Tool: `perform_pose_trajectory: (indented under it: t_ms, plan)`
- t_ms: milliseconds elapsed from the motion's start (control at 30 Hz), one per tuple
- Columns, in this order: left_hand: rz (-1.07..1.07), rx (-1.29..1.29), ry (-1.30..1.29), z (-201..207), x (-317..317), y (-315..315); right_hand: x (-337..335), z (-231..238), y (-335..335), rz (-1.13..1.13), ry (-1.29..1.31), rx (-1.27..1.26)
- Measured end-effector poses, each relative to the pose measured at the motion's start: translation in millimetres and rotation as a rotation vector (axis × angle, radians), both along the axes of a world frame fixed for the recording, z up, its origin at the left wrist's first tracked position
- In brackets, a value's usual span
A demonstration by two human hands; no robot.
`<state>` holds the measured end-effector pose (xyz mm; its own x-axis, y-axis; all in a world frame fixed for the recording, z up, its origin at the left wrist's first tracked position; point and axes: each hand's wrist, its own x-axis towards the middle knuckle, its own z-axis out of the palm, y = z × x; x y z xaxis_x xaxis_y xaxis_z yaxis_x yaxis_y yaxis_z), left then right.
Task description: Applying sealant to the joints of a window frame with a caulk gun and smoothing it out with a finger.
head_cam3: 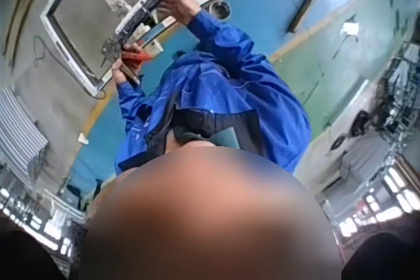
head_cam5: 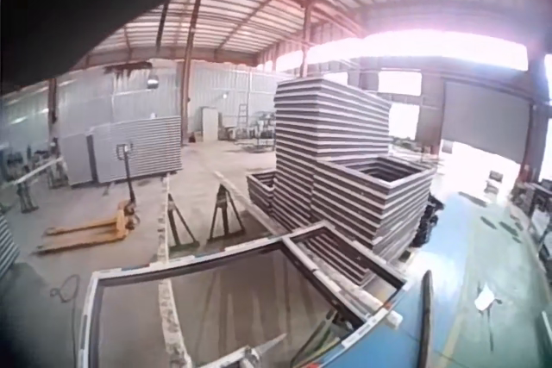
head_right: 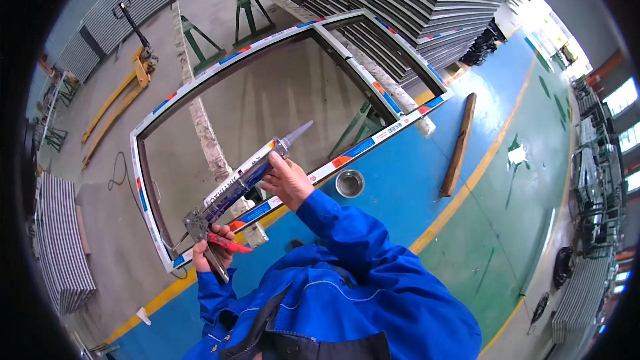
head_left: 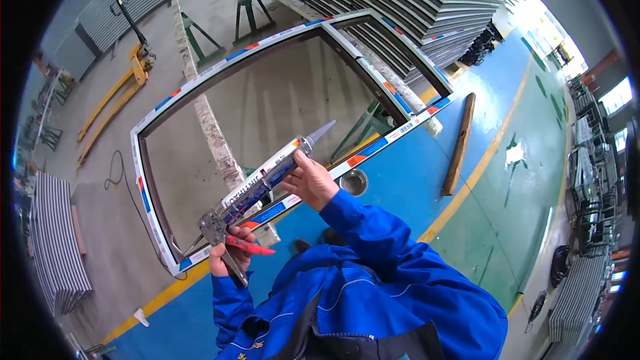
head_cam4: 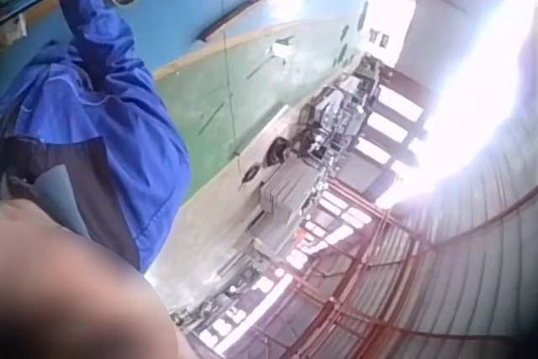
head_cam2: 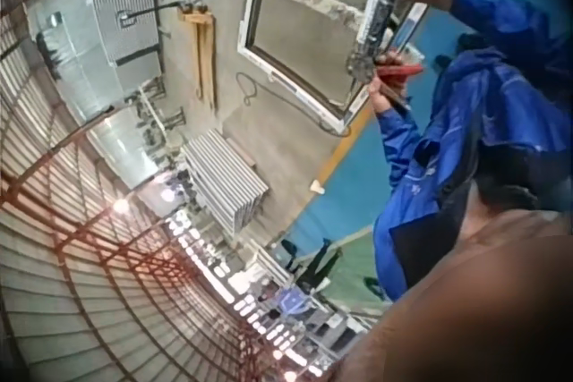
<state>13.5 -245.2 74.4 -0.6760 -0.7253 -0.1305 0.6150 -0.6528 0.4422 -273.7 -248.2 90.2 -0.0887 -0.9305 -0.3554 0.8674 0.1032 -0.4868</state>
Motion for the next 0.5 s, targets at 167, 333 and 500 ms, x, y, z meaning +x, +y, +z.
perform_pose_trajectory:
  t_ms: [167, 333, 500]
  plan:
    - [-0.016, 0.076, 0.15, -17.5, -10.8, -0.6, 6.5, 7.9, -9.3, -0.061, 0.124, 0.064]
    - [-0.008, 0.135, 0.216, -9.9, -51.2, -4.5, -22.7, 5.9, -19.3, -0.118, 0.155, 0.18]
    - [-0.098, 0.255, -0.088, -7.0, -110.8, -26.0, -86.6, -25.0, -31.8, -0.192, 0.046, 0.239]
